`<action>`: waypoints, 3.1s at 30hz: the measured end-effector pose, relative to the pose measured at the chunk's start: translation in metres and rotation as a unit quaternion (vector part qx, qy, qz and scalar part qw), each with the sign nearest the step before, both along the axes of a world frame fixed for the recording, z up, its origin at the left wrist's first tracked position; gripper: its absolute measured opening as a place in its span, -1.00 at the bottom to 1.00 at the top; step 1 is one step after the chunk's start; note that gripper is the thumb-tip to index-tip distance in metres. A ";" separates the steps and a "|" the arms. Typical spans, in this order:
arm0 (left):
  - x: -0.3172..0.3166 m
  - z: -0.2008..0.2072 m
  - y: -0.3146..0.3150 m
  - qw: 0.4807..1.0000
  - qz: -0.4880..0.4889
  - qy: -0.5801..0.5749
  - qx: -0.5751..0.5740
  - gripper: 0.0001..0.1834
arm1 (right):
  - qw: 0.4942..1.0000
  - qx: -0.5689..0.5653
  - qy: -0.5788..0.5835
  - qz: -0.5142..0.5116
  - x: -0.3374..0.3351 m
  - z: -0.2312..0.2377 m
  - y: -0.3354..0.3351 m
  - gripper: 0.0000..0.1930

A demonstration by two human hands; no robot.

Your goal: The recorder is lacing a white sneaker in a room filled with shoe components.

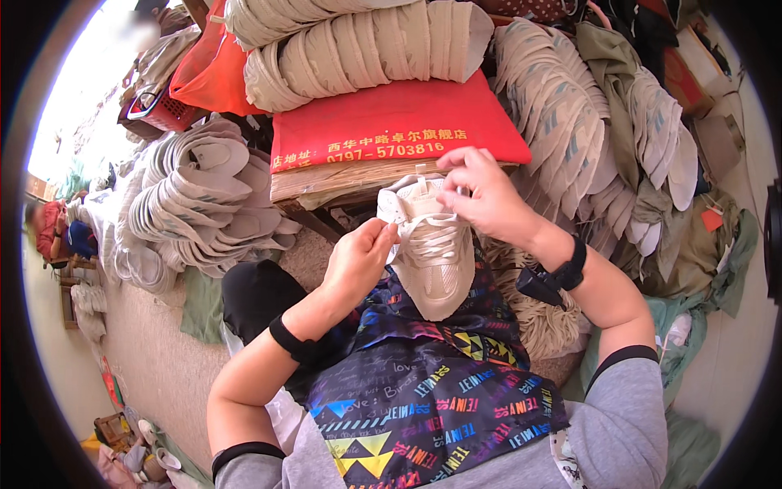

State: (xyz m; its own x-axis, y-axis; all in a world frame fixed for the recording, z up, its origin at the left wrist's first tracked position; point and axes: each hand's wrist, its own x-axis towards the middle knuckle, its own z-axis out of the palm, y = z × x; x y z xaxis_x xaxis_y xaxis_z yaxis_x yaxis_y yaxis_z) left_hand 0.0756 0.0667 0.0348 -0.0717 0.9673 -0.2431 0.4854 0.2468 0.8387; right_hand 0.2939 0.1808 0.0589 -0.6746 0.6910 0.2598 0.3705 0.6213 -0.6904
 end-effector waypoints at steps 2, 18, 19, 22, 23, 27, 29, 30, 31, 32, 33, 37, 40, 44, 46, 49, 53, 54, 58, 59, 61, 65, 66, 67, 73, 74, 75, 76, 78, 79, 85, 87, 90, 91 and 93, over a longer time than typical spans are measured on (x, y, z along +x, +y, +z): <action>-0.001 0.002 0.001 1.000 0.012 0.002 0.000 -0.65 | 0.998 -0.009 0.070 0.000 -0.013 0.033 -0.005 -0.88; -0.002 -0.022 0.013 0.989 0.014 -0.014 0.150 -0.74 | 0.995 0.056 -0.070 0.053 -0.045 -0.008 -0.007 -0.87; -0.003 -0.022 0.013 0.989 0.013 -0.014 0.150 -0.74 | 0.996 0.043 -0.063 0.054 -0.047 -0.010 -0.007 -0.86; -0.006 -0.020 0.018 0.994 -0.003 -0.023 0.104 -0.69 | 0.997 0.016 -0.055 0.049 -0.049 -0.018 -0.003 -0.84; -0.010 -0.019 0.021 0.996 -0.008 -0.082 0.025 -0.66 | 0.997 0.016 -0.055 0.049 -0.050 -0.018 -0.003 -0.84; -0.022 -0.009 0.026 0.983 -0.037 -0.141 -0.114 -0.62 | 0.993 0.025 -0.096 0.058 -0.053 -0.012 -0.004 -0.86; -0.022 -0.007 0.025 0.983 -0.036 -0.139 -0.112 -0.61 | 0.990 0.040 -0.123 0.055 -0.052 -0.011 -0.008 -0.86; -0.025 -0.015 0.024 0.994 -0.040 -0.077 -0.067 -0.64 | 0.991 0.065 -0.112 0.045 -0.049 -0.013 -0.012 -0.87; -0.028 -0.019 0.024 0.999 -0.045 -0.014 -0.021 -0.66 | 0.990 0.089 -0.100 0.034 -0.045 -0.013 -0.015 -0.87; -0.029 -0.018 0.024 0.999 -0.047 -0.014 -0.020 -0.66 | 0.990 0.079 -0.109 0.038 -0.039 -0.009 -0.017 -0.89; -0.032 -0.018 0.022 0.999 -0.002 -0.035 0.031 -0.70 | 0.990 0.079 -0.108 0.040 -0.033 0.000 -0.019 -0.89; -0.034 -0.006 0.028 0.975 0.056 -0.172 0.128 -0.74 | 0.968 -0.246 -0.029 0.037 -0.014 0.025 -0.020 -0.87; -0.029 0.007 0.040 0.969 -0.021 -0.216 0.120 -0.68 | 0.862 -0.492 0.112 0.054 -0.021 0.073 -0.033 -0.85; -0.004 0.042 0.042 0.913 -0.204 -0.355 -0.004 -0.63 | 0.765 -0.601 0.204 0.106 -0.023 0.097 -0.029 -0.83; -0.003 0.039 0.044 0.910 -0.220 -0.351 -0.007 -0.65 | 0.738 -0.610 0.252 0.137 -0.028 0.100 -0.028 -0.83; -0.001 0.035 0.048 0.899 -0.239 -0.364 -0.040 -0.68 | 0.630 -0.666 0.313 0.250 -0.022 0.067 -0.008 -0.83; 0.008 0.032 0.042 0.916 -0.137 -0.377 -0.003 -0.74 | 0.746 -0.555 0.341 0.137 -0.034 0.061 -0.008 -0.81; 0.010 0.032 0.041 0.923 -0.052 -0.382 -0.010 -0.77 | 0.738 -0.557 0.366 0.106 -0.036 0.066 -0.007 -0.80; -0.001 0.034 0.036 0.880 0.011 -0.475 -0.020 -0.70 | 0.701 -0.588 0.385 0.117 -0.022 0.047 0.009 -0.82; -0.007 0.032 0.033 0.880 0.009 -0.475 -0.021 -0.70 | 0.682 -0.610 0.375 0.149 -0.014 0.039 0.013 -0.82; -0.027 0.027 0.028 0.885 0.020 -0.465 -0.008 -0.73 | 0.729 -0.585 0.338 0.113 0.000 0.030 0.021 -0.84; -0.060 0.031 0.019 0.875 0.113 -0.469 0.020 -0.68 | 0.792 -0.486 0.336 -0.155 0.031 0.017 0.032 -0.83; -0.070 0.028 0.017 0.864 0.107 -0.492 0.030 -0.65 | 0.799 -0.469 0.337 -0.165 0.038 0.015 0.031 -0.81; -0.072 0.026 0.016 0.863 0.107 -0.492 0.030 -0.65 | 0.799 -0.469 0.336 -0.166 0.041 0.013 0.029 -0.81; -0.073 0.025 0.005 0.896 0.108 -0.429 -0.047 -0.66 | 0.887 -0.407 0.181 -0.121 0.040 0.001 0.008 -0.75; -0.077 0.019 0.004 0.903 0.095 -0.415 -0.064 -0.66 | 0.887 -0.407 0.181 -0.121 0.040 0.001 0.006 -0.75; -0.082 0.018 0.001 0.903 0.095 -0.415 -0.064 -0.66 | 0.889 -0.413 0.162 -0.113 0.041 0.003 0.004 -0.76; -0.085 0.018 -0.001 0.925 0.092 -0.360 -0.082 -0.67 | 0.891 -0.419 0.143 -0.104 0.041 0.004 0.003 -0.77; -0.090 0.019 -0.004 0.951 0.091 -0.283 -0.082 -0.75 | 0.901 -0.401 0.125 -0.109 0.045 0.003 0.000 -0.78; -0.095 0.017 -0.003 0.951 0.089 -0.283 -0.082 -0.75 | 0.911 -0.383 0.106 -0.112 0.047 0.002 -0.001 -0.78; -0.106 0.022 0.004 0.980 0.094 -0.173 -0.042 -0.79 | 0.939 -0.318 0.082 -0.099 0.039 -0.006 -0.008 -0.91; -0.091 0.017 0.006 0.983 0.054 -0.177 -0.018 -0.78 | 0.964 -0.237 0.059 -0.102 0.034 -0.014 -0.008 -0.89; -0.063 0.013 0.010 0.977 0.060 -0.206 0.021 -0.81 | 0.967 -0.227 0.062 -0.097 0.026 -0.022 -0.007 -0.88; -0.057 0.013 0.013 0.976 0.062 -0.208 0.022 -0.82 | 0.968 -0.222 0.063 -0.094 0.025 -0.022 -0.007 -0.87; -0.048 0.008 0.017 0.975 0.063 -0.212 0.023 -0.84 | 0.977 -0.189 0.037 -0.097 0.025 -0.020 -0.006 -0.87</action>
